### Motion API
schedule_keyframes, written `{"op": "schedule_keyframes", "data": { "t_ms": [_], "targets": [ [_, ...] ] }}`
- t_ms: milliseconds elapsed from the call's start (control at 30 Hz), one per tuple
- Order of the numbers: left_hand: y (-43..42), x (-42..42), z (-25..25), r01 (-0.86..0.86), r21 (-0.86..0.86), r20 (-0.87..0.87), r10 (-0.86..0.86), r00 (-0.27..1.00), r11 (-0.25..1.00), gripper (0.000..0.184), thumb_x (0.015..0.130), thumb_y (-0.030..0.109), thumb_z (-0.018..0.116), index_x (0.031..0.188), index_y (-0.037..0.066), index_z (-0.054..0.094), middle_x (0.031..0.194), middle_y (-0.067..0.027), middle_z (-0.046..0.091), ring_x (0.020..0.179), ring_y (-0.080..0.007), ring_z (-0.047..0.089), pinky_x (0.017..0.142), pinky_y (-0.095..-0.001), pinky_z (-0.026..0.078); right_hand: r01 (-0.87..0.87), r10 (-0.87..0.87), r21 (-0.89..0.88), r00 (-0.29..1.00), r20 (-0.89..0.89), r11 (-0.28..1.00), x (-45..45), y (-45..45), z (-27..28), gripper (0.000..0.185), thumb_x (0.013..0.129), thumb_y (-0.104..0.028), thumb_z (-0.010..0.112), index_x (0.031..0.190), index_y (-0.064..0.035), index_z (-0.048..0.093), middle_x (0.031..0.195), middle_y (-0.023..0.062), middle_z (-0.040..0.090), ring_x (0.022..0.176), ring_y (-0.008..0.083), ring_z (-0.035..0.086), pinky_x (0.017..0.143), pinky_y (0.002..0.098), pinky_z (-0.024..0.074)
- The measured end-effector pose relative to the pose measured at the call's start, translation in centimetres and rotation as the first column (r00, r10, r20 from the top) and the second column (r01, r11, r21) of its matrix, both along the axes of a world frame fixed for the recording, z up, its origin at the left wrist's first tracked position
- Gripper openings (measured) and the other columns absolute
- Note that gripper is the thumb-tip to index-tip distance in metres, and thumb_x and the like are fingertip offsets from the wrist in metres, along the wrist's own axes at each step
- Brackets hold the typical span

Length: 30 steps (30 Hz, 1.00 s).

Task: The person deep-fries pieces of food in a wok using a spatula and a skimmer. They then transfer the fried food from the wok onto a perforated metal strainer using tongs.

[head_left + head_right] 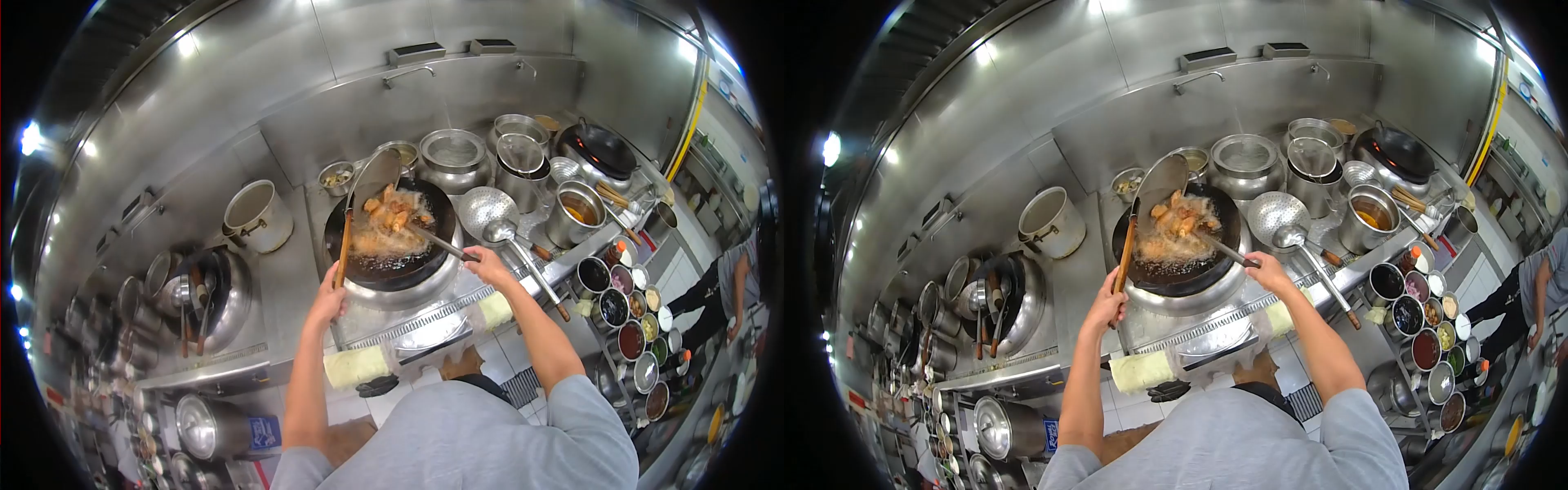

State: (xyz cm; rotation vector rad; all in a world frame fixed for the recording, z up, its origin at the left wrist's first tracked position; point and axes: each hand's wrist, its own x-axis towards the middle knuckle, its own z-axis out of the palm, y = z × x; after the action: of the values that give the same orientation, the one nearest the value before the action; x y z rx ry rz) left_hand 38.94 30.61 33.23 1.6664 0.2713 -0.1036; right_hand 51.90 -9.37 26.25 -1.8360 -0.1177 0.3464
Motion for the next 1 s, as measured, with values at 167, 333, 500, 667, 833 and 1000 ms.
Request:
{"op": "schedule_keyframes", "data": {
  "t_ms": [167, 333, 500, 667, 833, 1000],
  "targets": [
    [1.1, -2.3, -0.3, 0.02, -0.06, -0.003, -0.02, 1.0, 0.998, 0.081, 0.087, -0.005, 0.05, 0.158, 0.022, 0.023, 0.087, -0.0049, 0.053, 0.057, -0.0114, 0.049, 0.043, -0.0265, 0.042, 0.041, -0.025, -0.129, 0.992, 0.125, 0.991, -4.4, -4.3, 2.7, 0.042, 0.085, -0.01, 0.071, 0.127, -0.0077, 0.064, 0.087, 0.0037, 0.067, 0.076, 0.0108, 0.057, 0.067, 0.0276, 0.047],
    [0.7, -2.1, -0.8, 0.042, -0.036, 0.011, -0.042, 0.999, 0.998, 0.08, 0.086, -0.004, 0.049, 0.158, 0.02, 0.025, 0.081, -0.0039, 0.053, 0.05, -0.0111, 0.046, 0.043, -0.0278, 0.04, 0.115, 0.005, -0.292, 0.924, 0.382, 0.95, -6.9, -7.3, 2.4, 0.045, 0.083, -0.011, 0.073, 0.127, -0.0126, 0.064, 0.108, 0.0144, 0.073, 0.095, 0.0316, 0.069, 0.084, 0.0389, 0.0522],
    [-1.3, -1.2, -0.3, 0.057, 0.021, 0.044, -0.058, 0.997, 0.998, 0.077, 0.089, -0.003, 0.049, 0.158, 0.02, 0.026, 0.073, -0.0024, 0.051, 0.049, -0.011, 0.045, 0.044, -0.0284, 0.038, 0.18, 0.035, -0.427, 0.893, 0.449, 0.886, -10.4, -7.7, 5.2, 0.041, 0.084, -0.012, 0.073, 0.124, -0.0136, 0.066, 0.111, 0.0161, 0.071, 0.102, 0.0376, 0.065, 0.093, 0.043, 0.0494],
    [-2.6, -1.2, 0.8, 0.036, 0.045, 0.076, -0.039, 0.996, 0.998, 0.072, 0.095, 0.002, 0.051, 0.159, 0.022, 0.025, 0.072, -0.0017, 0.051, 0.049, -0.0101, 0.044, 0.043, -0.0288, 0.038, 0.233, 0.083, -0.413, 0.782, 0.618, 0.88, -12.2, -8.5, 5.9, 0.041, 0.083, -0.005, 0.071, 0.124, -0.0106, 0.066, 0.105, 0.0153, 0.071, 0.095, 0.0364, 0.066, 0.086, 0.0427, 0.0512],
    [-3.4, -2.4, 1.4, 0.019, 0.035, 0.074, -0.021, 0.997, 0.999, 0.072, 0.093, 0.001, 0.051, 0.158, 0.022, 0.027, 0.075, -0.0015, 0.051, 0.049, -0.0101, 0.044, 0.043, -0.0288, 0.038, 0.219, 0.112, -0.428, 0.773, 0.624, 0.877, -13.3, -10.1, 6.4, 0.042, 0.081, -0.003, 0.072, 0.123, -0.0085, 0.066, 0.103, 0.0163, 0.07, 0.091, 0.036, 0.067, 0.08, 0.0405, 0.0526],
    [-4.9, -1.4, -2.0, -0.04, 0.204, 0.134, 0.013, 0.991, 0.978, 0.079, 0.085, 0.0, 0.052, 0.157, 0.023, 0.031, 0.078, -0.0068, 0.056, 0.05, -0.0151, 0.049, 0.047, -0.0329, 0.042, 0.304, 0.083, -0.384, 0.681, 0.727, 0.872, -11.3, -8.0, 6.5, 0.044, 0.081, -0.002, 0.071, 0.124, -0.0095, 0.064, 0.096, 0.0162, 0.068, 0.09, 0.0366, 0.067, 0.078, 0.0437, 0.053]
  ]
}}
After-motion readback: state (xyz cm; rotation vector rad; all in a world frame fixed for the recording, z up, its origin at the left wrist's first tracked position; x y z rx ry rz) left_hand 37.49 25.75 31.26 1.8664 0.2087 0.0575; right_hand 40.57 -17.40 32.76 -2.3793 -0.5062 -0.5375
